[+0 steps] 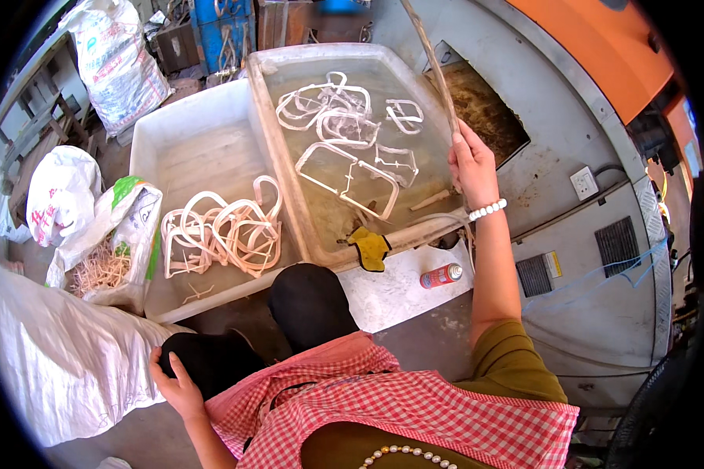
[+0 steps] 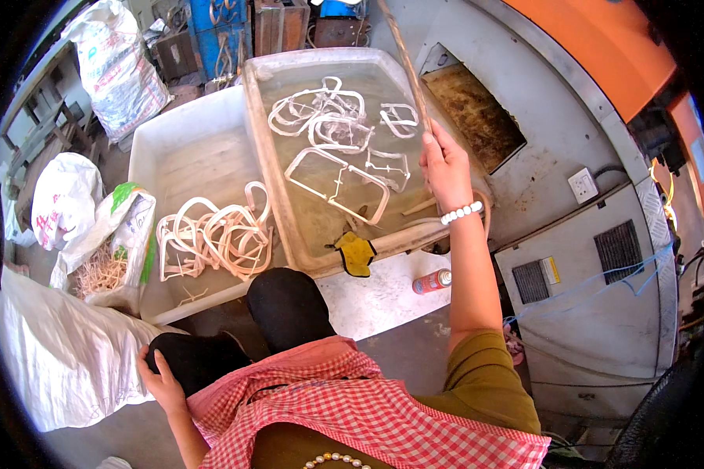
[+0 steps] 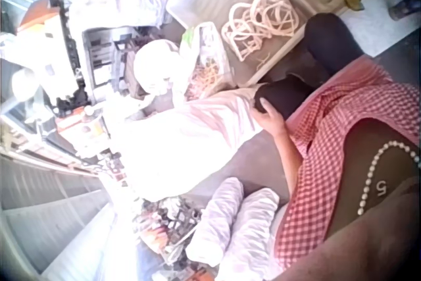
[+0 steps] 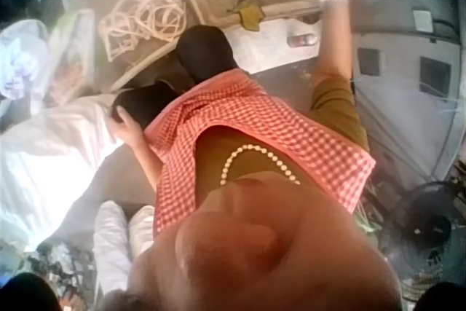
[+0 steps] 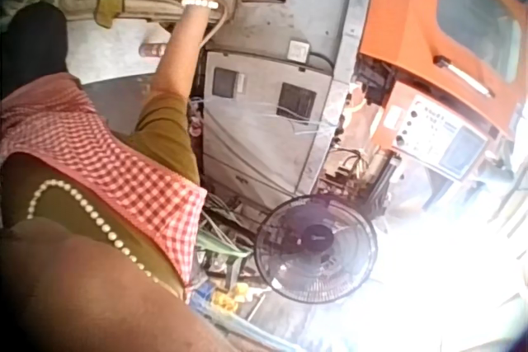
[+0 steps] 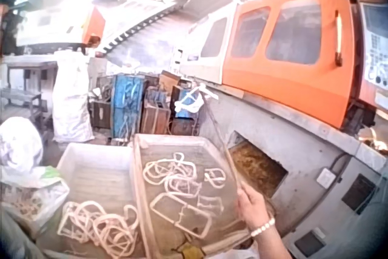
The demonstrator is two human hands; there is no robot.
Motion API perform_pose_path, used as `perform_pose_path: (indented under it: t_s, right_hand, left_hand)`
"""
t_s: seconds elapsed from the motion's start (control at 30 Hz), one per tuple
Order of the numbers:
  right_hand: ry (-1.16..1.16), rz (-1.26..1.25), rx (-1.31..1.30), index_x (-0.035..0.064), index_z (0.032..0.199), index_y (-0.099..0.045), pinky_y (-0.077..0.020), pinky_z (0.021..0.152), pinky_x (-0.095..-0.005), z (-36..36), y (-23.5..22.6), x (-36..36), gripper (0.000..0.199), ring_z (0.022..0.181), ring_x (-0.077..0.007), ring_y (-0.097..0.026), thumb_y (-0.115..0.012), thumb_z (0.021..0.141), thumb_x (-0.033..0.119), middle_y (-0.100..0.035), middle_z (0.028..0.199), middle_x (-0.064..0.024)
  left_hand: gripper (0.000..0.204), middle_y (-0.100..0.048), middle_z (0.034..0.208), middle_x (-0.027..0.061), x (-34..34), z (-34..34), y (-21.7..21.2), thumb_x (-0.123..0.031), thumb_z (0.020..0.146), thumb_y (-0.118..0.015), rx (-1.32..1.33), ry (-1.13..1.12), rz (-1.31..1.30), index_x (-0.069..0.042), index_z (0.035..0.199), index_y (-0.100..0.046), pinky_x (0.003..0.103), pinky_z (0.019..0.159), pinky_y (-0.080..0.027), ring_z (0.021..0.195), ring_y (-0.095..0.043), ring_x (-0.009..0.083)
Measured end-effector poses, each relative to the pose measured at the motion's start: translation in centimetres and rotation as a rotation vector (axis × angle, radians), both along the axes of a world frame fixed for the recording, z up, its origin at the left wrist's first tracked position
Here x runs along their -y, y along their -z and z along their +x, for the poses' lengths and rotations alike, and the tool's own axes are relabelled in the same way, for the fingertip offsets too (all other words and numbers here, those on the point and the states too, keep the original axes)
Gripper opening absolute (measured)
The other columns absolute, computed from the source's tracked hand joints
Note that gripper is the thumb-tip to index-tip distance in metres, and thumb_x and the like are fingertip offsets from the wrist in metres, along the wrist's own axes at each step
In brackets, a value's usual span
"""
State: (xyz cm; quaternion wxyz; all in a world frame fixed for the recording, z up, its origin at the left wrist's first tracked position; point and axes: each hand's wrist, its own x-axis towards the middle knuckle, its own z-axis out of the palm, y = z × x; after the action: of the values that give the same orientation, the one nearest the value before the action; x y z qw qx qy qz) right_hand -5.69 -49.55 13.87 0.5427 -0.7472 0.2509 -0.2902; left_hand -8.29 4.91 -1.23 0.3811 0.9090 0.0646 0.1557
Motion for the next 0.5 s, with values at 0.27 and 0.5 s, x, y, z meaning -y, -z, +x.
perform_pose_path:
  t_s: [0.27, 0.5]
  right_hand:
    - [-0.328, -0.178, -0.146, 0.0077, 0.134, -0.051, -0.0401, 0.053, -0.0196, -3.9, 3.0, -5.1, 0.04, 0.059, -0.0024, -0.046, -0.055, 0.095, 0.017, -0.052, 0.069, 0.0049]
    - [-0.631, -0.8, -0.447, 0.0093, 0.124, -0.058, -0.0507, 0.066, -0.0373, -7.4, 4.7, -4.8, 0.037, 0.074, -0.0325, -0.064, -0.06, 0.088, 0.015, -0.065, 0.09, -0.0218]
  left_hand:
    - [0.034, -0.056, 0.116, 0.0194, -0.5, -0.3, 0.0, -0.02, 0.094, -0.053, 0.0, -0.002, -0.045, 0.006, 0.116, -0.052, 0.037, 0.1, -0.036, 0.11, -0.052, 0.0316]
    - [0.036, -0.056, 0.119, 0.0194, -0.4, -0.1, -0.1, -0.021, 0.095, -0.053, -0.02, 0.006, -0.025, 0.007, 0.118, -0.051, 0.037, 0.101, -0.034, 0.113, -0.05, 0.0315]
